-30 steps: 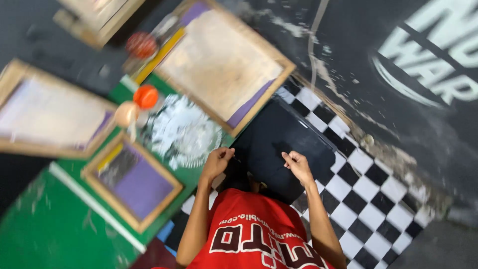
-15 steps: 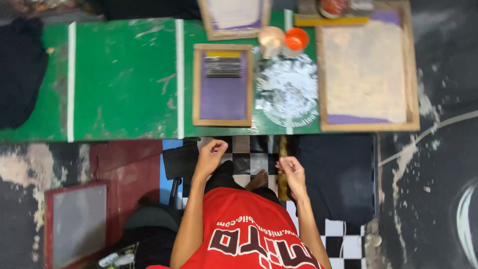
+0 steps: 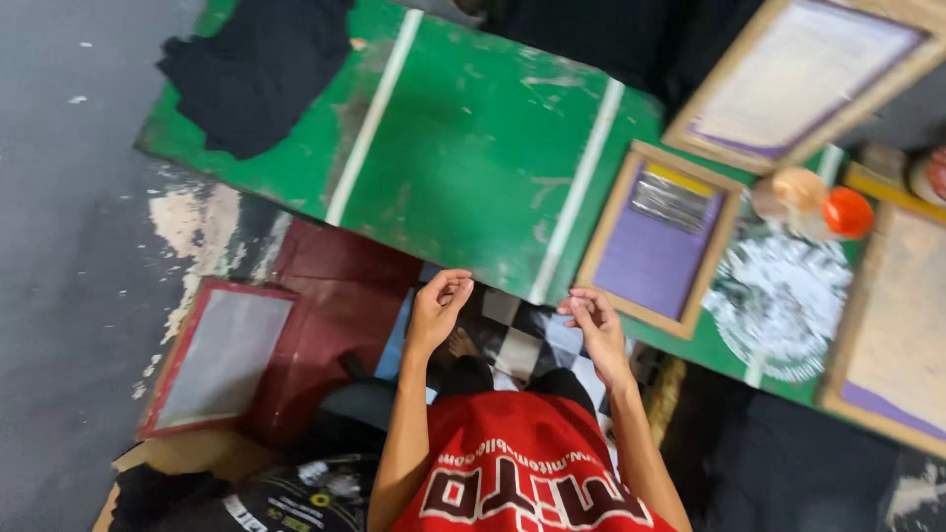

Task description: The person smooths a black t-shirt on a green table, then uses a wooden screen printing frame and a squeegee to apply purple ink onto the fabric. After printing, the person folds the t-shirt and places it aside.

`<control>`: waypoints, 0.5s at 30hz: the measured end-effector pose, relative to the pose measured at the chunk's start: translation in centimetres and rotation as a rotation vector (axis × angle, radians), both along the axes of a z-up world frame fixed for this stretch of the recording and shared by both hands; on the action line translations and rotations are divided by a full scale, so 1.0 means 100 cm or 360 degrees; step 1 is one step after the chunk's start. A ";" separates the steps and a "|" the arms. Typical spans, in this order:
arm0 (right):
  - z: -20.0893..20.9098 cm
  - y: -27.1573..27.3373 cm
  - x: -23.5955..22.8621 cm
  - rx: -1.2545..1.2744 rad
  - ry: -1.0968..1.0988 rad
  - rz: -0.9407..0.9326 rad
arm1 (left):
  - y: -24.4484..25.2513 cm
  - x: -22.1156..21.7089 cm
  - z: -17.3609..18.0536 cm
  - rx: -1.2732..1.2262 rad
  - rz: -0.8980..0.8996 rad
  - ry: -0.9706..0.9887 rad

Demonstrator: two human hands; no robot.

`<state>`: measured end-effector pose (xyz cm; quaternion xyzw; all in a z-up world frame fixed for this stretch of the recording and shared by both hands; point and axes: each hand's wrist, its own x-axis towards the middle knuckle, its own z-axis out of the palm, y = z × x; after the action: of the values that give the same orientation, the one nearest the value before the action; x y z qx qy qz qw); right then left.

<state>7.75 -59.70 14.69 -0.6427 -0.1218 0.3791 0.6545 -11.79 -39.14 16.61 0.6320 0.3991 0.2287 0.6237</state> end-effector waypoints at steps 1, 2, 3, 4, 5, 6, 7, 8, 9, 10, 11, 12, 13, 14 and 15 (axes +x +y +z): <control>0.005 0.021 -0.004 0.0005 -0.0002 0.0026 | 0.019 -0.007 0.004 0.0005 0.0026 -0.0002; 0.011 0.038 -0.012 0.0012 0.0011 0.0047 | 0.034 -0.017 0.008 -0.0005 0.0054 -0.0036; 0.016 0.054 -0.019 0.0020 0.0024 0.0067 | 0.048 -0.027 0.012 -0.0014 0.0083 -0.0070; 0.017 0.068 -0.024 0.0023 0.0021 0.0087 | 0.062 -0.034 0.013 -0.0010 0.0102 -0.0073; 0.017 0.082 -0.027 -0.0009 0.0018 0.0099 | 0.076 -0.040 0.014 -0.0026 0.0126 -0.0083; 0.018 0.095 -0.028 -0.0041 0.0011 0.0104 | 0.089 -0.043 0.015 -0.0044 0.0143 -0.0096; 0.020 0.112 -0.027 -0.0039 0.0004 0.0116 | 0.105 -0.046 0.012 -0.0041 0.0156 -0.0104; 0.020 0.128 -0.026 -0.0071 -0.0005 0.0123 | 0.118 -0.048 0.008 -0.0051 0.0158 -0.0100; 0.020 0.143 -0.024 -0.0102 -0.0013 0.0130 | 0.131 -0.050 0.003 -0.0061 0.0159 -0.0097; 0.019 0.162 -0.023 -0.0118 -0.0009 0.0150 | 0.142 -0.052 0.004 -0.0077 0.0179 -0.0092; 0.017 0.180 -0.022 -0.0111 -0.0020 0.0175 | 0.152 -0.054 0.004 -0.0060 0.0188 -0.0102; 0.016 0.202 -0.017 -0.0096 -0.0042 0.0203 | 0.164 -0.053 0.004 -0.0036 0.0202 -0.0123; 0.011 0.220 -0.019 -0.0104 -0.0048 0.0226 | 0.171 -0.060 0.004 -0.0044 0.0224 -0.0129; 0.006 0.247 -0.016 -0.0107 -0.0088 0.0269 | 0.186 -0.063 0.005 -0.0032 0.0239 -0.0101; 0.002 0.276 -0.014 -0.0110 -0.0129 0.0312 | 0.201 -0.066 0.007 -0.0021 0.0255 -0.0073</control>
<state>6.35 -32.13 14.92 -0.6646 -0.1973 0.4190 0.5864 -18.36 -19.00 17.34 0.5886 0.4355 0.2895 0.6165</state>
